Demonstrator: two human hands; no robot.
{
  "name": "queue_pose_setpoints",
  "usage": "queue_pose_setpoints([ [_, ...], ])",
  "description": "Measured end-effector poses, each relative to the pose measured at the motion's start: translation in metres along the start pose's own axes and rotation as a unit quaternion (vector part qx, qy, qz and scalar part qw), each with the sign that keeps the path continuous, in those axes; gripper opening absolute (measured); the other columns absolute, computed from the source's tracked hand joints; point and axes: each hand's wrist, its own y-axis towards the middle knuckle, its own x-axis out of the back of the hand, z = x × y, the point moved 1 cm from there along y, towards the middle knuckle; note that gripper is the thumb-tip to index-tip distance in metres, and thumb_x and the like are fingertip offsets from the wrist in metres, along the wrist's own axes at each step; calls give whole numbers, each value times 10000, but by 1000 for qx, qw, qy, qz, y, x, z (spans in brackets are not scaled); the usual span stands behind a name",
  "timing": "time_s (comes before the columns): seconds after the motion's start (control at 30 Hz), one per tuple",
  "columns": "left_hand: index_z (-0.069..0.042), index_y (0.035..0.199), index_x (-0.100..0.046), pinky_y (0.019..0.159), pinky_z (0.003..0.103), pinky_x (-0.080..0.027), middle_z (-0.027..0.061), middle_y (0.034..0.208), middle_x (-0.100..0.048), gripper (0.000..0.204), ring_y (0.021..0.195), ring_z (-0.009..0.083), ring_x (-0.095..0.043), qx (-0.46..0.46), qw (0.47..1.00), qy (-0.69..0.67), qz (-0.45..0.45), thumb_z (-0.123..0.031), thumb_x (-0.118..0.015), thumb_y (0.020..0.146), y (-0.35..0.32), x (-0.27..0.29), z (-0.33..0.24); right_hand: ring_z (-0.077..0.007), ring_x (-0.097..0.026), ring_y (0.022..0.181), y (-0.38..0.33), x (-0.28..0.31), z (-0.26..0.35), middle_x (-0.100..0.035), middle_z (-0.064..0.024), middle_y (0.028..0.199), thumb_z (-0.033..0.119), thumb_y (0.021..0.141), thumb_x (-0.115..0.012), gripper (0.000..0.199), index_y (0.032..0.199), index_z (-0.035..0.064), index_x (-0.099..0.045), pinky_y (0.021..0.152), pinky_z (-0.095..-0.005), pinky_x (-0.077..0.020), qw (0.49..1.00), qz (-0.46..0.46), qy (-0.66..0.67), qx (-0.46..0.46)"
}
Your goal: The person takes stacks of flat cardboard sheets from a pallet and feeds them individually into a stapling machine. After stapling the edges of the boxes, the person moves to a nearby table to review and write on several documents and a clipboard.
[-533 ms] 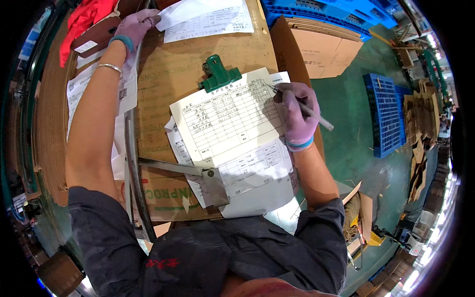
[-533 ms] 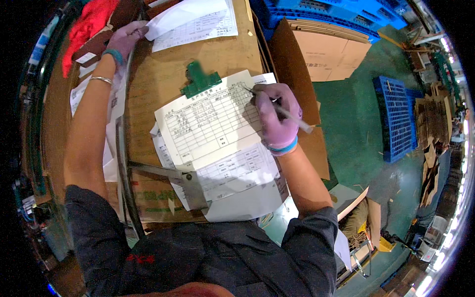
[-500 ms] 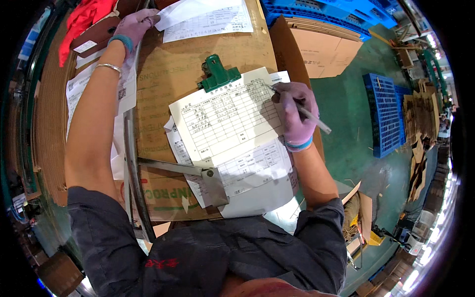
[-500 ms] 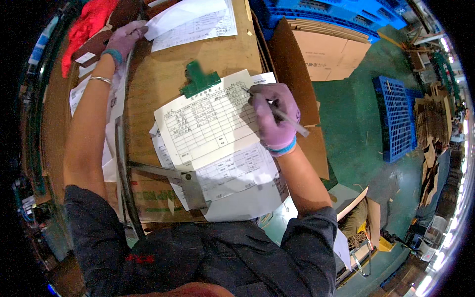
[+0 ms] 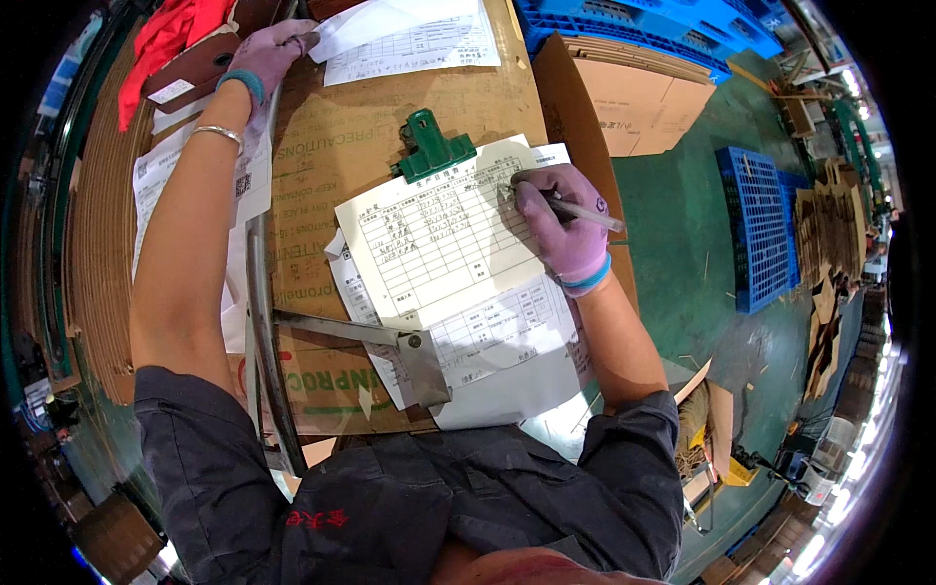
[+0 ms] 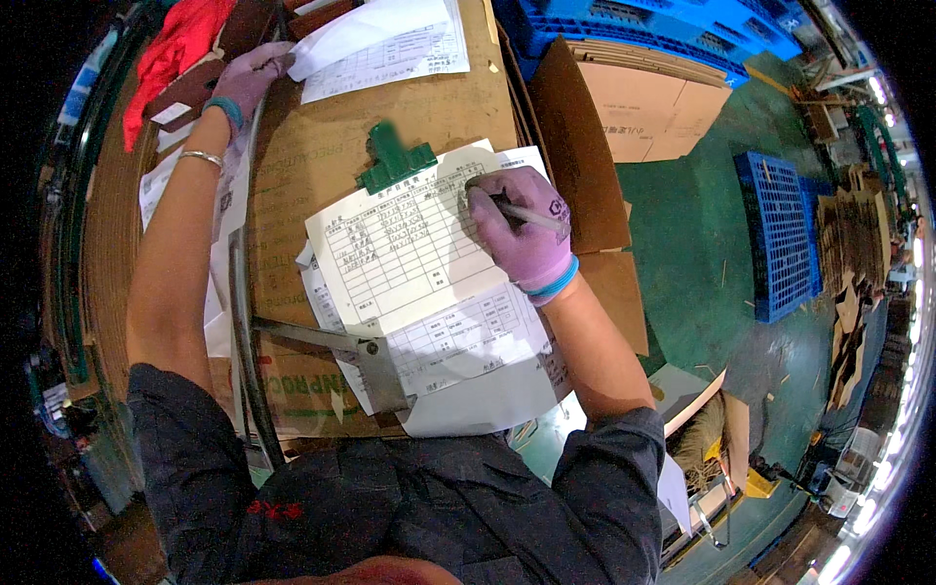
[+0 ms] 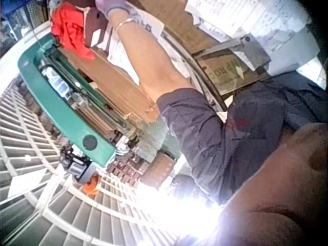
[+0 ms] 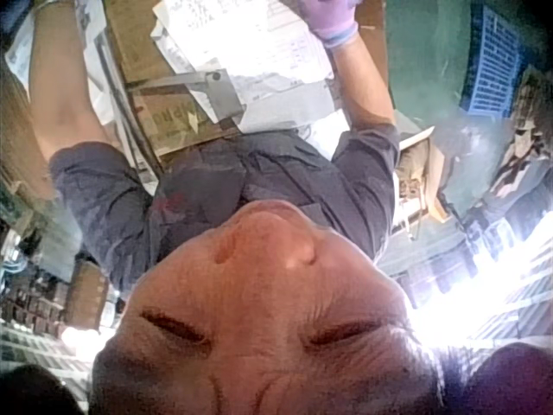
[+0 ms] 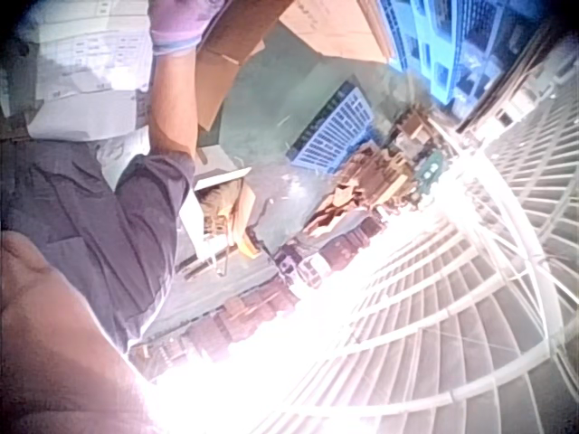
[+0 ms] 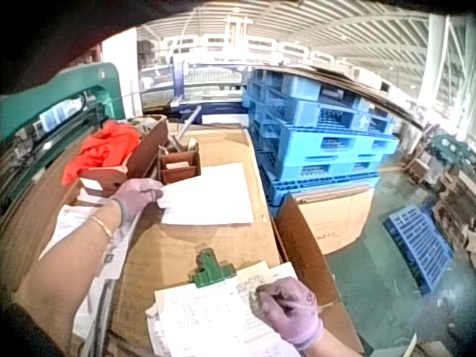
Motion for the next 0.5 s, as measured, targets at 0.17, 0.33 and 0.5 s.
queue_pose_setpoints([
  [0.17, -148, 1227, -612, 974, 289, -405, 58, 1144, -655, 340, 1061, 162, -578, 8, 1000, 5, -15, -172, -554, 893, -4, 0, -11, -262, -594, 732, 0, 1, -2, -616, -123, 828, 84, 791, -667, 106, 870, 17, -641, 669, -336, -478, 1000, 2, -13, 24],
  [0.33, -147, 1227, -613, 968, 289, -410, 66, 1151, -655, 339, 1063, 162, -580, -2, 1000, 14, -5, -170, -550, 895, 0, 1, 0, -264, -596, 732, 1, 2, 1, -616, -120, 814, 72, 787, -663, 101, 870, 20, -642, 670, -337, -479, 1000, 10, -10, 19],
  [0.5, -143, 1226, -612, 964, 290, -413, 71, 1155, -654, 337, 1060, 167, -584, -10, 1000, 18, -6, -171, -552, 896, 1, 0, -2, -258, -603, 739, -1, 0, -2, -623, -123, 821, 63, 782, -663, 105, 874, 18, -642, 668, -329, -483, 1000, -11, -7, 12],
])
